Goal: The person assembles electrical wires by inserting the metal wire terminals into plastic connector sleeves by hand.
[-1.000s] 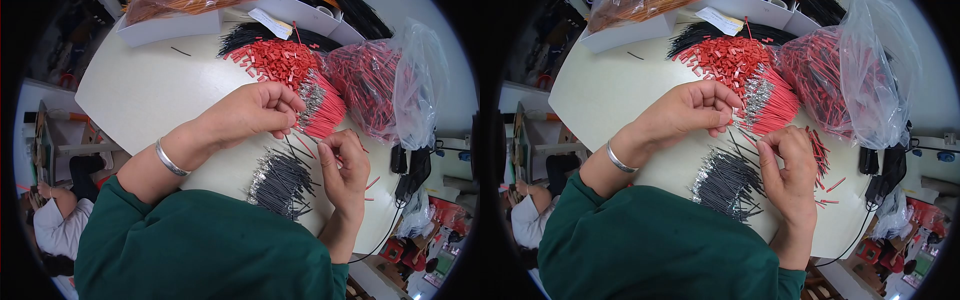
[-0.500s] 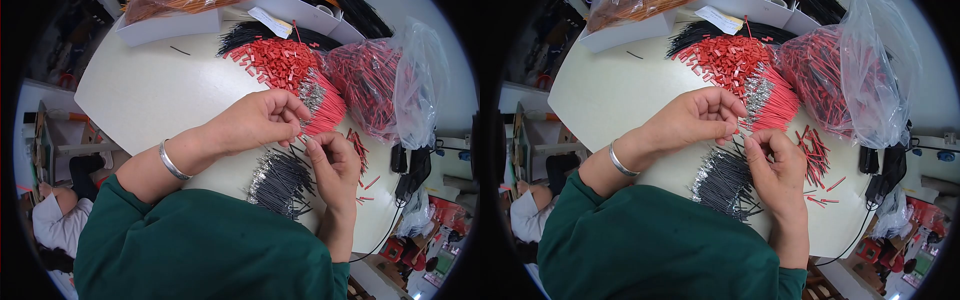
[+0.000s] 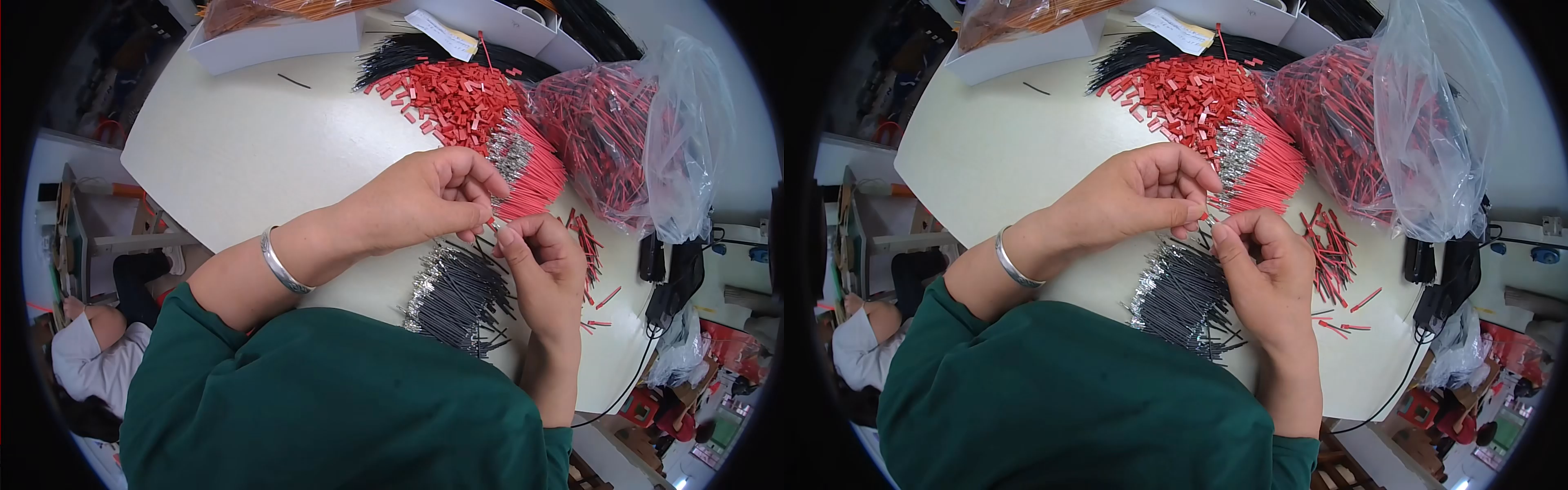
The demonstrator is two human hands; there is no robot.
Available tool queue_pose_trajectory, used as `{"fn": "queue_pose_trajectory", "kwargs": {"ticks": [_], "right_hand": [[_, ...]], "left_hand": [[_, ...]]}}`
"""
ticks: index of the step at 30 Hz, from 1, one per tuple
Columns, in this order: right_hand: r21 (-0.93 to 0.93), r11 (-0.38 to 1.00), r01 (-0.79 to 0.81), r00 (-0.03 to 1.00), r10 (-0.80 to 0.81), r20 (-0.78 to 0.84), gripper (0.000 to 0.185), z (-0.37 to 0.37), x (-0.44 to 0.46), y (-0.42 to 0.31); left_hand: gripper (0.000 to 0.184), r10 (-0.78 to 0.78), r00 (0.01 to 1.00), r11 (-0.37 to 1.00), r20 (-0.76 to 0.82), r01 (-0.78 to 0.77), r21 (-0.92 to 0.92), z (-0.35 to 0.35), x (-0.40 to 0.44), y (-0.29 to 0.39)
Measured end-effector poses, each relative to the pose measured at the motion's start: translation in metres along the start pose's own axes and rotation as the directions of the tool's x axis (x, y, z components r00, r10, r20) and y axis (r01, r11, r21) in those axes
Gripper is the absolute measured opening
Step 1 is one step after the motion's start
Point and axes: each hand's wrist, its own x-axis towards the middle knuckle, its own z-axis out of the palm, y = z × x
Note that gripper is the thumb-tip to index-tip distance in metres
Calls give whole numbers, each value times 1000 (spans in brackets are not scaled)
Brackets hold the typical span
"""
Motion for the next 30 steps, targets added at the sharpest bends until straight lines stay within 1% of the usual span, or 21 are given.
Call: {"fn": "queue_pose_trajectory", "kwargs": {"ticks": [1,4,7,10,12,15,18,21,24,27,30], "right_hand": [[-46,999,24,1000,-24,-7,10,1,0,1],[-53,998,41,999,-42,-23,10,2,1,4],[-154,985,79,997,-79,2,10,2,1,10],[-58,998,24,1000,-24,6,10,1,2,3],[-80,996,41,999,-39,28,9,-3,2,5],[-149,986,74,997,-68,42,7,-6,1,4],[-214,971,110,994,-105,34,6,-5,1,3],[-251,958,138,990,-136,25,6,-2,2,5],[-231,963,138,990,-140,8,6,0,1,10],[-214,970,119,992,-123,-6,6,3,1,9],[-215,971,107,994,-112,-9,6,6,1,6]], "left_hand": [[24,7,1000,1000,-6,-7,2,0,0,-1],[24,15,1000,1000,-19,-15,23,1,0,-4],[24,18,1000,998,-16,-17,53,3,0,-6],[24,32,999,999,-22,-32,27,5,-1,-8],[25,25,999,1000,-39,-25,-5,6,-1,-6],[21,-42,997,998,-58,39,-52,8,-2,-2],[16,-128,991,985,-38,131,108,3,0,-1],[14,-131,989,979,-74,141,147,5,-2,1],[14,-114,990,986,-82,123,111,7,-2,-1],[13,-106,992,986,-67,114,122,10,-4,-2],[11,-89,990,987,-110,102,121,13,-6,-2]]}}
